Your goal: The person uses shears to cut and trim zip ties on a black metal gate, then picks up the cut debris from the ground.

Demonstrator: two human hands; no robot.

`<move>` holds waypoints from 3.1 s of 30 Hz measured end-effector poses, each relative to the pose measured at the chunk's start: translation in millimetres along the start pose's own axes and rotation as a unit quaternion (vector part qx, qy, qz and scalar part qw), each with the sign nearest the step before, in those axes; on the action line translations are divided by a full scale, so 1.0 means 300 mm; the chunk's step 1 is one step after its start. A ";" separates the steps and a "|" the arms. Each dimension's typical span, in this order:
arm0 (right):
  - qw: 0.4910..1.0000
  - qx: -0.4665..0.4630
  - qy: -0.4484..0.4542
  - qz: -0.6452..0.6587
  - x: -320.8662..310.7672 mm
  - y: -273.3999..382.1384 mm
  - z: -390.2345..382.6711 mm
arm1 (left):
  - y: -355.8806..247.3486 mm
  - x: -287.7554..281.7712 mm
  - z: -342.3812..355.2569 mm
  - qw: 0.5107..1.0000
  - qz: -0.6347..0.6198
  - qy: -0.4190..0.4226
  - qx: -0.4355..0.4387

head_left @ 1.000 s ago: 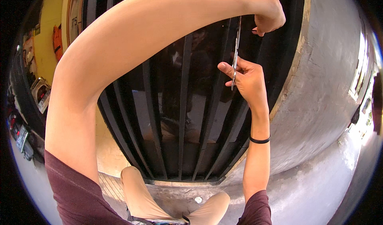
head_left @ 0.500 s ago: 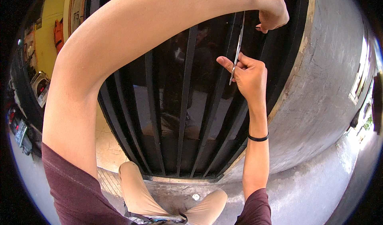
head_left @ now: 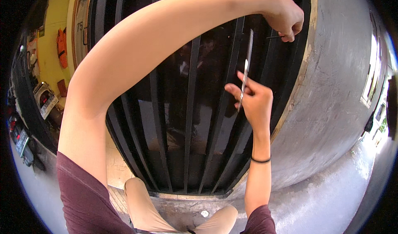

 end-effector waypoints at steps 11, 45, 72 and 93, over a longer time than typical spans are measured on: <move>0.959 0.166 0.037 0.225 -0.064 0.067 -0.239 | -0.550 0.769 -0.998 0.969 -0.167 0.165 0.073; 0.998 -0.023 0.036 0.052 0.563 0.308 0.051 | 0.343 0.007 -0.577 0.977 0.059 0.190 -0.069; 0.977 -0.099 0.012 -0.188 0.597 0.392 0.061 | 0.350 0.056 -0.564 0.973 0.192 0.127 -0.017; 1.000 -0.007 -0.003 0.030 0.460 0.263 -0.213 | 0.283 -0.064 -0.713 0.950 -0.105 -0.290 -0.059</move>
Point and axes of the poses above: each hand's wrist, its own z-axis towards the middle knuckle, its own x-axis out of the palm, y = z × x, the point moved 7 cm from there along z, towards the middle knuckle, and after that the axes turned 9 degrees about -x, right-handed, at the moved point
